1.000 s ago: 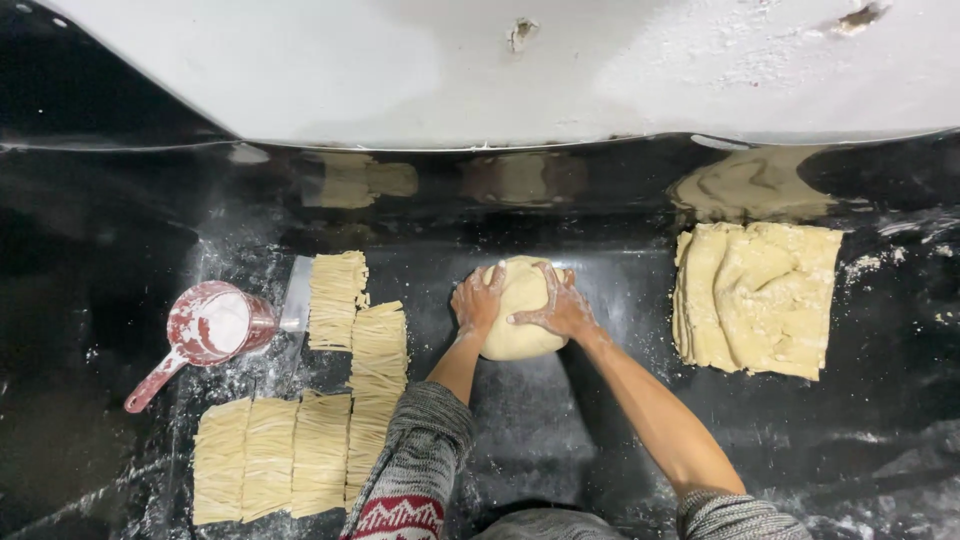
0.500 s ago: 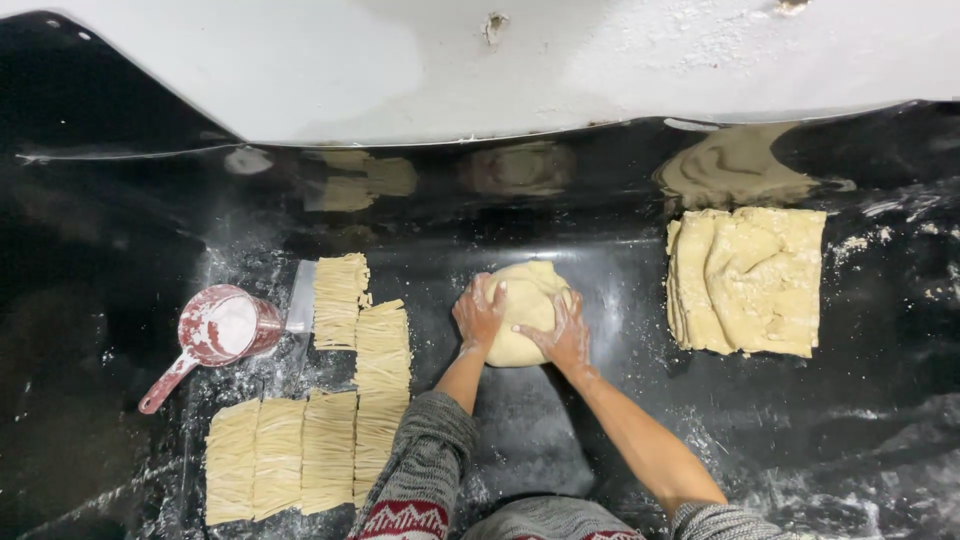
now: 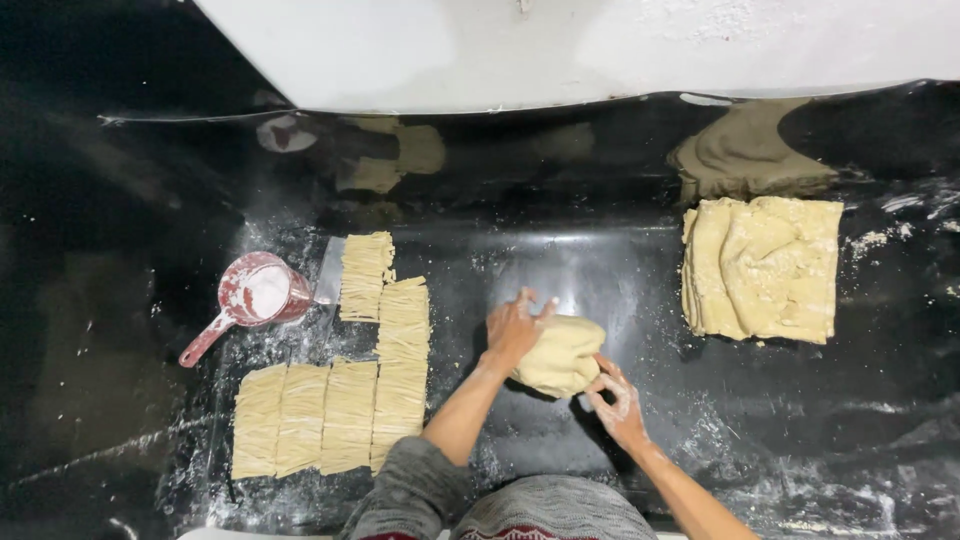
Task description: Kneading a ball of dough on a floured work surface using both hands
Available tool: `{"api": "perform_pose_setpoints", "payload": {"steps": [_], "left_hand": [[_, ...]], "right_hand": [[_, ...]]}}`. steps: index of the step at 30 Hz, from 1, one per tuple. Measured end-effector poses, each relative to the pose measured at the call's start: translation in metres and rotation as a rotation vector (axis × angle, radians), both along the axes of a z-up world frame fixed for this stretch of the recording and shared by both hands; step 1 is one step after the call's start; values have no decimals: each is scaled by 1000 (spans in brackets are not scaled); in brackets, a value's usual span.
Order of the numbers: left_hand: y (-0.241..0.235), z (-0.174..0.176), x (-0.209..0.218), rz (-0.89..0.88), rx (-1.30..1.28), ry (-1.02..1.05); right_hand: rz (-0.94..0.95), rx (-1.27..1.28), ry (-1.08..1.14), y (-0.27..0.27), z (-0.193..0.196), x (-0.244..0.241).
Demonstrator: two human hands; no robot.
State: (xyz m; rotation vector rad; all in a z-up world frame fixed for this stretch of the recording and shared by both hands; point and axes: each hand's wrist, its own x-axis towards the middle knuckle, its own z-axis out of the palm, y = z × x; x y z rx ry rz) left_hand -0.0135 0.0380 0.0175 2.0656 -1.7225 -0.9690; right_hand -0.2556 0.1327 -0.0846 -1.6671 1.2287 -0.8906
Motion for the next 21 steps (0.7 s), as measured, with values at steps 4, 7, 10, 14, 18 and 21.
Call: {"api": "perform_pose_setpoints", "payload": {"steps": [4,7,10,14,18,21], "left_hand": [[30,-24,-33,-31,-170,-63],[55,-38,-43,-71,-283,-132],[74,-67,-47,4,-401,-147],[85,-85,-36,81,-804,-154],[75,-108,-29,96,-923,-149],[56,-121,-25,123,-845,-159]], "right_hand": [[-78,258,-137,-8,20,-29],[-365,382,-147,-16,70,-3],[-150,436,7,-18,117,47],[-311,26,168,-27,28,62],[-319,-102,157,-41,0,63],[-298,-67,143,-63,-2,66]]}}
